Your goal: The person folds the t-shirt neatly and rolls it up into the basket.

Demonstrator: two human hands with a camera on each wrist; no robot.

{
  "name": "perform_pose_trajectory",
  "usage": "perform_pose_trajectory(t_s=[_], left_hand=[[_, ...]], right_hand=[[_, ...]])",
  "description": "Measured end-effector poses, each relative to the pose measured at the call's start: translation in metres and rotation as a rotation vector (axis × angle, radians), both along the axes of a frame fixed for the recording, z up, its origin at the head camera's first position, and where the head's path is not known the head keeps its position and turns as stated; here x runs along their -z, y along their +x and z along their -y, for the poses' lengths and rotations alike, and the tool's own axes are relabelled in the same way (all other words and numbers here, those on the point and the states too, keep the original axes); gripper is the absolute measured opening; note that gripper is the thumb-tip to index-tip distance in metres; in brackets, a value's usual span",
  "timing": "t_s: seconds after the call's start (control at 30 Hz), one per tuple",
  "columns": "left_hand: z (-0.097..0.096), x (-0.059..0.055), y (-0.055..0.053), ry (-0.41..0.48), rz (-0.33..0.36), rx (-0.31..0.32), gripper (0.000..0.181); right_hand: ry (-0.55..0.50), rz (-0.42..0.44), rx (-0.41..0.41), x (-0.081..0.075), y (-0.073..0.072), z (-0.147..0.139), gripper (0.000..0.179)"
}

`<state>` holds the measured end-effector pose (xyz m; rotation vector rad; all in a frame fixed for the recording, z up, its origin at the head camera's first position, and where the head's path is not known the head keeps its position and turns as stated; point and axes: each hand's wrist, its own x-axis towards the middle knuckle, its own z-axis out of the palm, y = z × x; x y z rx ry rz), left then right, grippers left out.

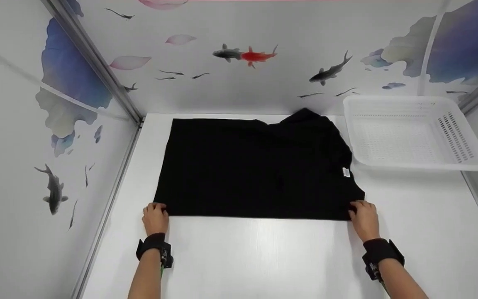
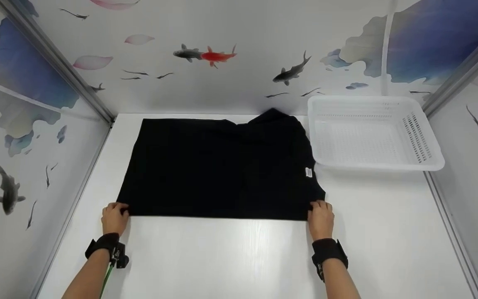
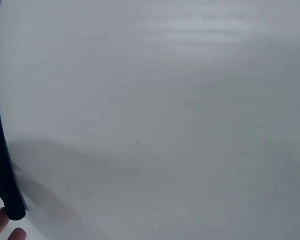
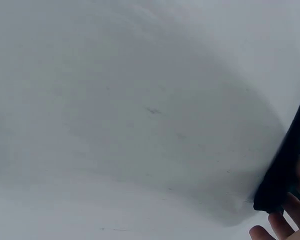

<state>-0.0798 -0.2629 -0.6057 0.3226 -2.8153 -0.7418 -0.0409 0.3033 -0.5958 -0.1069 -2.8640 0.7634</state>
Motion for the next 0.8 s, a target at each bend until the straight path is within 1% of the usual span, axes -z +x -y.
perform_pose_trajectory(t_s=[0.1, 0.17, 0.27, 0.33, 0.4, 0.5, 0.57, 0.63, 0.73, 0.8], left_hand=[[0.003, -0.001, -0.002, 0.019, 0.029, -0.013, 0.020], [0.004, 0.000, -0.001, 0.023, 0.037, -0.040, 0.024], [0.005, 0.003, 0.006, -0.005, 0.024, -0.076, 0.023], [0.007, 0.004, 0.011, -0.028, -0.010, -0.083, 0.019], [0.009, 0.006, 0.016, -0.050, -0.051, -0.072, 0.014], [0.014, 0.005, 0.025, -0.062, -0.097, -0.032, 0.010], [0.017, 0.005, 0.032, -0.062, -0.111, -0.005, 0.009], [0.021, 0.005, 0.040, -0.056, -0.109, 0.014, 0.008], [0.026, 0.006, 0.054, -0.037, -0.105, 0.021, 0.009], [0.029, 0.007, 0.064, -0.026, -0.116, 0.021, 0.009]], right_hand=[[0.015, -0.048, -0.001, 0.003, 0.000, 0.000, 0.022], [0.025, -0.085, 0.001, 0.006, 0.002, 0.000, 0.022], [0.040, -0.134, -0.006, 0.011, 0.006, 0.000, 0.021], [0.051, -0.171, -0.017, 0.013, 0.010, -0.001, 0.020], [0.058, -0.209, -0.027, 0.015, 0.015, -0.002, 0.019], [0.065, -0.253, -0.037, 0.017, 0.025, -0.005, 0.019], [0.068, -0.269, -0.039, 0.019, 0.032, -0.006, 0.018], [0.068, -0.282, -0.042, 0.021, 0.041, -0.007, 0.017], [0.072, -0.305, -0.043, 0.024, 0.055, -0.006, 0.015], [0.072, -0.320, -0.039, 0.025, 0.065, -0.005, 0.015]])
